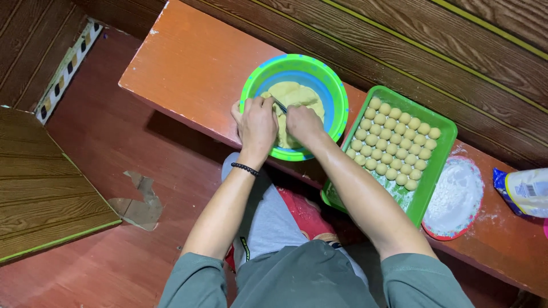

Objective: Rolling small pieces of dough into uniform balls and arranging them in a tray.

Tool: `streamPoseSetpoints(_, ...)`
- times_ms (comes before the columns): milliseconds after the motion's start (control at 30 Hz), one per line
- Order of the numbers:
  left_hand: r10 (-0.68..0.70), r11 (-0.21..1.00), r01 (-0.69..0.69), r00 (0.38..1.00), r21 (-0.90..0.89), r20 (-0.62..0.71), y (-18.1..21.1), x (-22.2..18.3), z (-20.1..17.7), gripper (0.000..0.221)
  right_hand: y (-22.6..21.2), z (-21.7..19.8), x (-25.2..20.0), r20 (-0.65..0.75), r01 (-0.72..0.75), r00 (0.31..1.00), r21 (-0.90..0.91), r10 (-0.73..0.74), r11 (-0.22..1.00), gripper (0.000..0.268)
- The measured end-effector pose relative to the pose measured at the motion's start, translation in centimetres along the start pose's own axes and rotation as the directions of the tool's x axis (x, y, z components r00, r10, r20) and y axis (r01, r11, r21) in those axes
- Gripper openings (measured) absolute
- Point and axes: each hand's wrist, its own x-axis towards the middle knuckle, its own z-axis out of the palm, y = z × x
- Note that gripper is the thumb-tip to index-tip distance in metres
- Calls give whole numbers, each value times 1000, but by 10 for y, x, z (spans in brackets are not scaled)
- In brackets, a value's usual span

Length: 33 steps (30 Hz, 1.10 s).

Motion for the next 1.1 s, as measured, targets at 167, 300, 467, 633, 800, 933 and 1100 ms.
streamPoseSetpoints(167, -20, 999, 20, 1000, -27, -3, 0, -2, 0, 18, -13, -30, -19, -16, -54, 998, 31, 54, 998, 35)
streamPoseSetpoints(300, -72, 991, 66, 996, -112, -45, 8, 0, -14, 22, -55, -62, -45, -486, 255, 792, -288, -370, 923, 28)
streamPoseSetpoints(467, -150, 966, 120, 982, -228, -117, 14, 1, -25, 31, -40, -18, -18, -387, 353, 824, -220, -414, 909, 29)
streamPoseSetpoints(633, -156, 961, 127, 982, -245, -103, 11, -2, -23, 29, -14, -4, 7, -295, 324, 859, -319, -418, 891, 30)
streamPoseSetpoints(800, -150, 962, 125, 985, -244, -86, 10, 0, -24, 27, -14, -13, 5, -247, 319, 881, -321, -404, 892, 14)
streamPoseSetpoints(933, -141, 956, 113, 986, -270, -89, 12, 3, -29, 23, -7, -26, -6, -245, 382, 861, -265, -445, 885, 24)
streamPoseSetpoints(1100, -91, 959, 63, 992, -278, -89, 5, 5, -15, 21, -6, -55, -39, -279, 295, 933, 223, -229, 929, 30)
